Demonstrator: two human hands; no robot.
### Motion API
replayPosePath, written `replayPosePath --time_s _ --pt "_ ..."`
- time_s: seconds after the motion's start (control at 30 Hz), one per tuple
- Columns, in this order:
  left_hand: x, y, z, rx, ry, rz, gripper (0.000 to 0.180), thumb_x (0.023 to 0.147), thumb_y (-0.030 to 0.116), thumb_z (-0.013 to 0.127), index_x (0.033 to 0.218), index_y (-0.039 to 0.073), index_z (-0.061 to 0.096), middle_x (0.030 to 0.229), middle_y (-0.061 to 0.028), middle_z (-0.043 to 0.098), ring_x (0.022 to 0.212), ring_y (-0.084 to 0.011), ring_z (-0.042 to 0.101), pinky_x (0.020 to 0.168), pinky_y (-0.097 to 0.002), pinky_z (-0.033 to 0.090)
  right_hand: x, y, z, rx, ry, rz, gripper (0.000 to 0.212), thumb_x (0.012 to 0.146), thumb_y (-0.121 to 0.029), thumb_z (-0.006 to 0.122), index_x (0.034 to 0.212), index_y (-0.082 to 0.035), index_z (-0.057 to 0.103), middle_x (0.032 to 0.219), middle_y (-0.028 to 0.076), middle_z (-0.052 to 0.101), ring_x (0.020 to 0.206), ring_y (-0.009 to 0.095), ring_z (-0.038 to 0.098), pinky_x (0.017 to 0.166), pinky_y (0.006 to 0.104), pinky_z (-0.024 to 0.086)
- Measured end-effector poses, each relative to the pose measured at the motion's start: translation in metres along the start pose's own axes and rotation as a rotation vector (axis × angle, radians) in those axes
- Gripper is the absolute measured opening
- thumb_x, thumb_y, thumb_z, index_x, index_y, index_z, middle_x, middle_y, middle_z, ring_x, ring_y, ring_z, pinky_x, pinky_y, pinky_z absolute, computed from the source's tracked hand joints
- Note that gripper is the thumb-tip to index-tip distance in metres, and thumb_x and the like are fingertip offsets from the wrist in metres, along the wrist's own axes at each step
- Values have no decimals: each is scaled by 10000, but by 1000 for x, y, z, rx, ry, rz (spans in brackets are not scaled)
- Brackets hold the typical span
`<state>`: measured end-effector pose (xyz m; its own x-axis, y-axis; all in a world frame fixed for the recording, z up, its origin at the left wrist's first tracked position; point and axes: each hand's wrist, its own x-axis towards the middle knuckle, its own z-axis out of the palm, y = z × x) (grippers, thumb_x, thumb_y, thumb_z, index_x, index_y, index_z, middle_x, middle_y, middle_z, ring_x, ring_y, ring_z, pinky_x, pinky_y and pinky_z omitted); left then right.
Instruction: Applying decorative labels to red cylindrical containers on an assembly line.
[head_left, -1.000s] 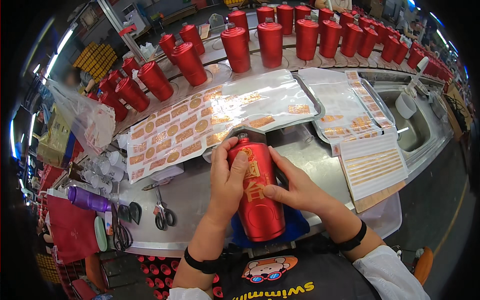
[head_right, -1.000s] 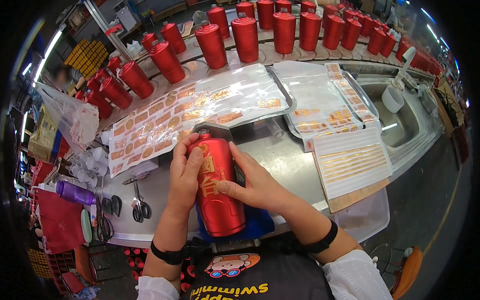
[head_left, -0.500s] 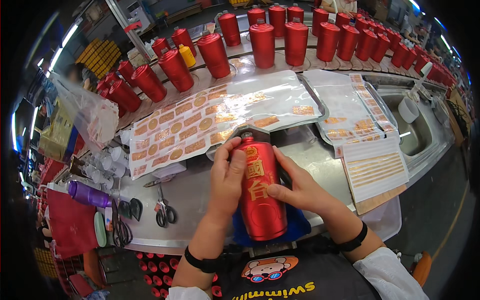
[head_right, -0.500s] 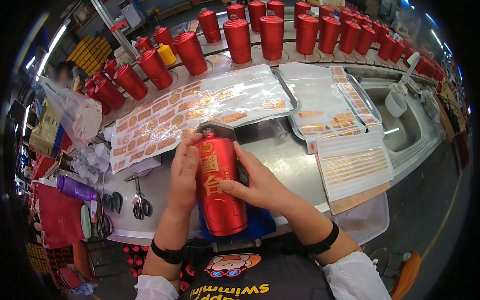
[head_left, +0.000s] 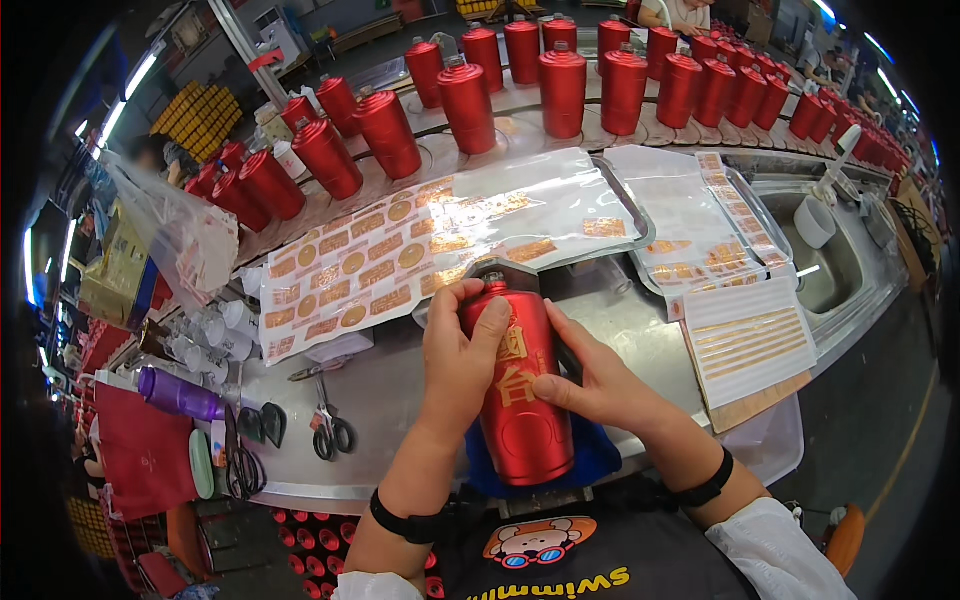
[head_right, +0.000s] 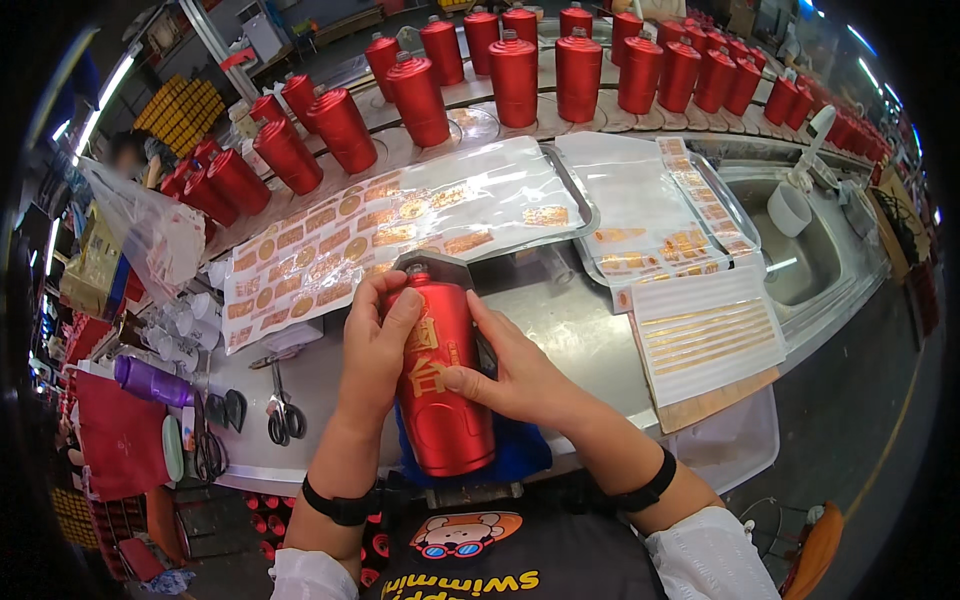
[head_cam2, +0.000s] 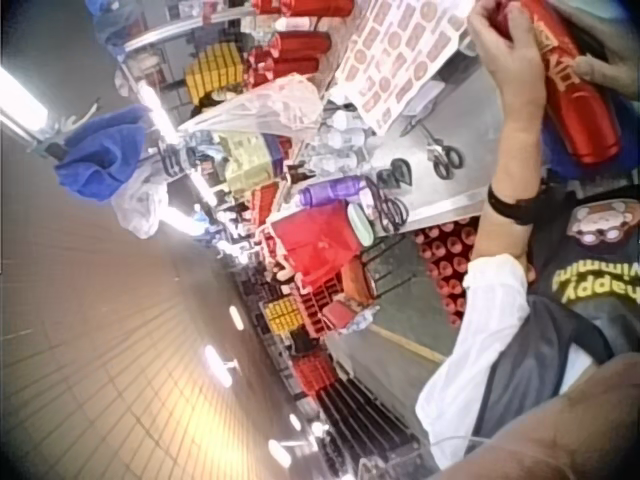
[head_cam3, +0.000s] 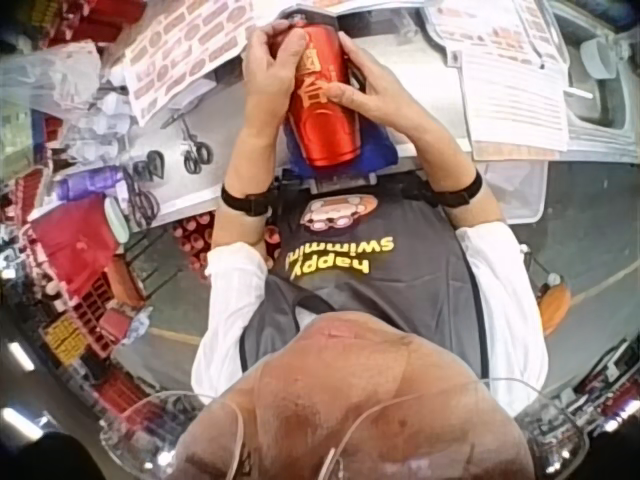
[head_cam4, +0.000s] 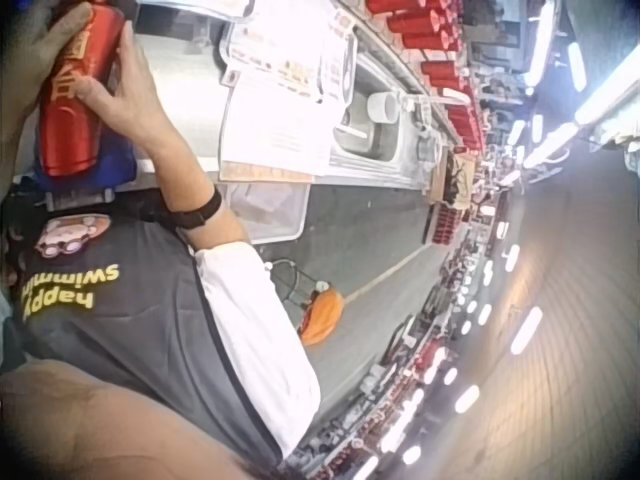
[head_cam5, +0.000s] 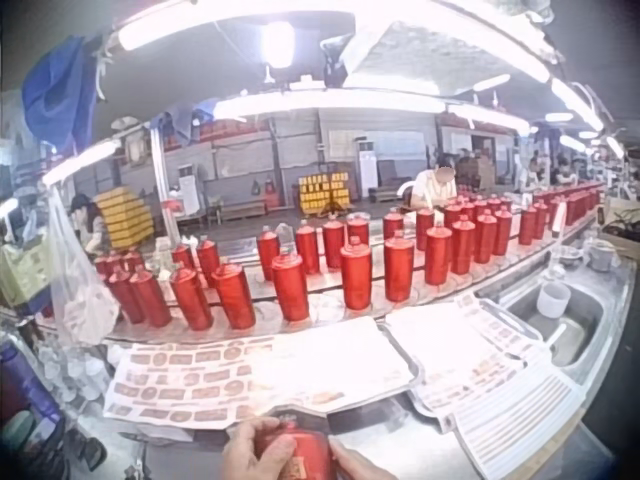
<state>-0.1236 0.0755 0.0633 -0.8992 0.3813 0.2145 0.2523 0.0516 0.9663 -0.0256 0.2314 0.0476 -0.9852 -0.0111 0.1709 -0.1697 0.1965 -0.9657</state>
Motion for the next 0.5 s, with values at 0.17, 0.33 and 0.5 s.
replayPosePath --time_s 0.17,0.33,0.5 --pt "-1 -4 -1 -112 13 -45 370 947 265 601 1159 -30 531 1097 -123 579 996 -163 541 889 -292 444 1 2 1 -25 3 -16 991 846 -481 694 1471 94 183 1445 299 340 1375 351 343 1109 393 306" --pt "0 -10 -3 -81 12 -20 388 963 288 569 1178 -32 528 1088 -121 588 992 -172 549 903 -301 441 0 4 1 -32 10 -16 995 845 -493 690 1471 93 184 1438 303 347 1371 353 349 1107 394 307" --pt "-8 -7 -4 -208 -20 -54 431 954 285 580 1234 -33 500 1148 -143 557 1053 -203 535 952 -326 420 0 3 1 -17 9 -11 988 848 -487 691 1472 90 186 1440 301 343 1370 347 351 1106 390 309"
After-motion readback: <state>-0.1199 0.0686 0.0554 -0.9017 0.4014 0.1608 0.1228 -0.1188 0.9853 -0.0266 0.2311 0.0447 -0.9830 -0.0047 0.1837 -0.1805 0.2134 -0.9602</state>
